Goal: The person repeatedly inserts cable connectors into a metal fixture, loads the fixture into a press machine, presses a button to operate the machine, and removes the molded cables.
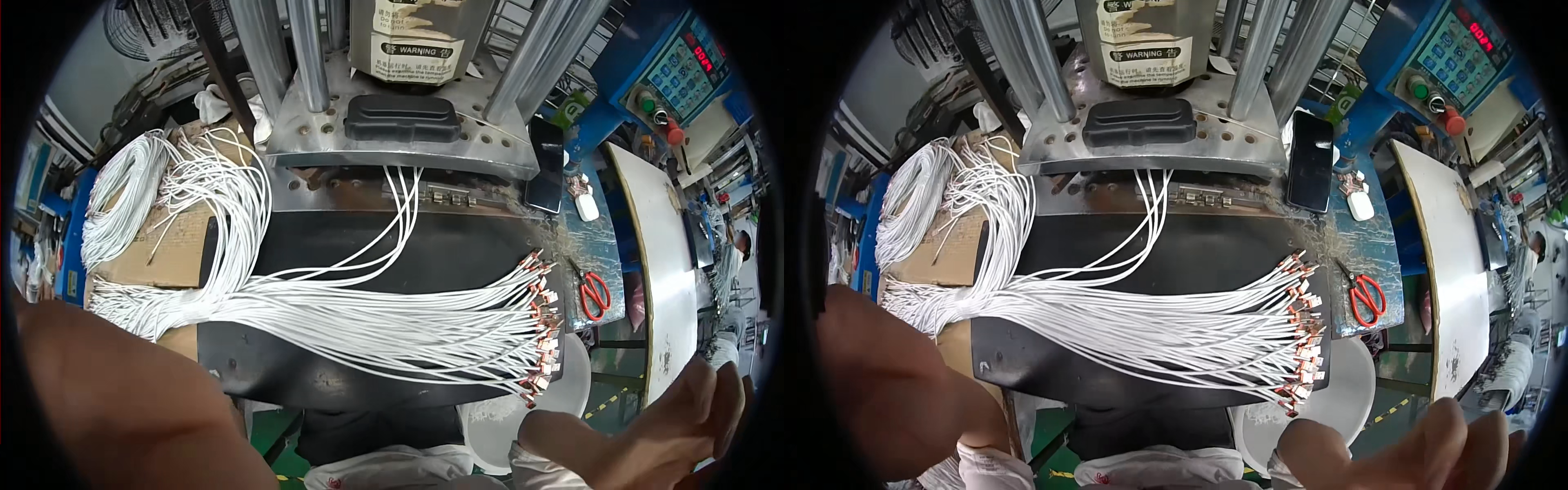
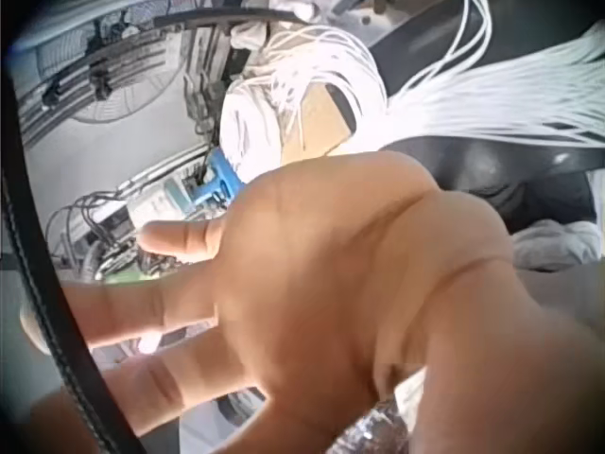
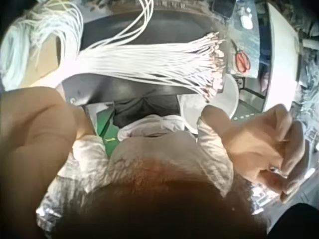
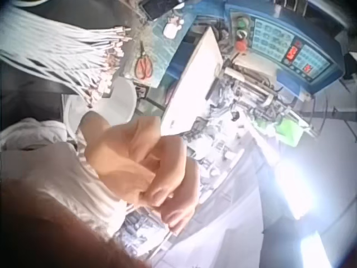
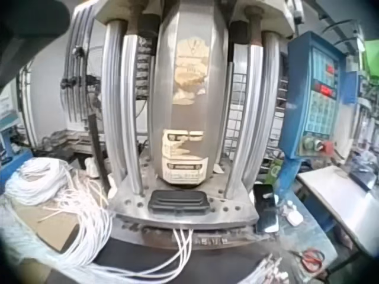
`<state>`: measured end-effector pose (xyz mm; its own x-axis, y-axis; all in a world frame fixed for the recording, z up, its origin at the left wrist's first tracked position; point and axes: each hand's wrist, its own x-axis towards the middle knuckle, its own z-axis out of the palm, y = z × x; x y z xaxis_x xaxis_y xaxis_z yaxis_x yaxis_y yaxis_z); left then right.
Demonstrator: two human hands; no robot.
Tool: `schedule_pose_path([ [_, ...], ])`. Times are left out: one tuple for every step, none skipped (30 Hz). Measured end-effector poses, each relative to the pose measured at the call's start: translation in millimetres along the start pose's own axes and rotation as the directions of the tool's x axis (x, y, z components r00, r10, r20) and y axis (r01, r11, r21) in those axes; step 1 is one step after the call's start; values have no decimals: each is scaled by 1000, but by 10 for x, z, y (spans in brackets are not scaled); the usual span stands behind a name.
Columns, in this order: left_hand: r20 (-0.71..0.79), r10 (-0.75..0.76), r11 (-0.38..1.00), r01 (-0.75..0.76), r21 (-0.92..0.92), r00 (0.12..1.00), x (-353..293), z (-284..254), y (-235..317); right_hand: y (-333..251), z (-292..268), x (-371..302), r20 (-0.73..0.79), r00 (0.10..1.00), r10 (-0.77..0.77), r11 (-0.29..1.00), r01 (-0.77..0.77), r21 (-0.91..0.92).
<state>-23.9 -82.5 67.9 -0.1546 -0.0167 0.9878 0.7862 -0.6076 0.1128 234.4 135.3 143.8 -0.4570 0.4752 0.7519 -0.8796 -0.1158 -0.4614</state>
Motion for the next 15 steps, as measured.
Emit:
schedule_pose_path([
  [4, -5, 1000, 5, -4, 1000, 48, 20, 68, 38, 7, 42, 11, 1000, -29, 999, 29, -16],
  [9, -8, 1000, 8, -9, 1000, 109, 44, 133, 98, 13, 68, -4, 1000, -26, 1000, 26, -17],
  [4, -18, 1000, 18, -25, 1000, 153, 67, 199, 173, 55, 63, -76, 992, -101, 991, 93, -95],
  [9, -30, 999, 30, -30, 1000, 232, 32, 301, 260, 131, 21, -145, 974, -176, 975, 151, -166],
  [6, -24, 999, 24, -41, 1000, 262, 29, 352, 298, 160, -36, -191, 945, -265, 946, 216, -243],
  [4, -17, 998, 17, -53, 1000, 298, 26, 397, 283, 199, -113, -194, 943, -271, 942, 219, -253],
  [9, 23, 999, -23, -49, 1000, 392, 40, 413, 280, 191, -153, -184, 964, -193, 963, 151, -221],
  [13, 64, 997, -63, -46, 998, 490, 54, 423, 269, 193, -182, -169, 979, -115, 978, 82, -192],
  [17, 105, 994, -105, -43, 994, 590, 68, 427, 250, 204, -180, -148, 988, -37, 986, 12, -166],
  [22, 140, 990, -139, -37, 990, 636, 65, 429, 210, 195, -176, -134, 990, -53, 988, 33, -150],
  [28, 174, 984, -173, -30, 984, 679, 60, 422, 130, 172, -145, -2, 1000, -10, 989, 9, -147],
  [17, 197, 979, -196, -52, 980, 679, 171, 494, -74, 203, -156, 119, 992, 33, 983, -11, -183],
  [6, 219, 973, -218, -73, 976, 788, 185, 522, -206, 231, -174, 235, 969, 83, 974, -30, -222],
  [52, 172, 832, -174, 527, 984, 761, 390, 621, -256, 260, -198, 236, 969, 69, 971, -11, -239],
  [129, 38, 902, -89, 423, 991, 533, 495, 442, -220, 283, -214, 275, 961, -2, 987, 46, -153],
])
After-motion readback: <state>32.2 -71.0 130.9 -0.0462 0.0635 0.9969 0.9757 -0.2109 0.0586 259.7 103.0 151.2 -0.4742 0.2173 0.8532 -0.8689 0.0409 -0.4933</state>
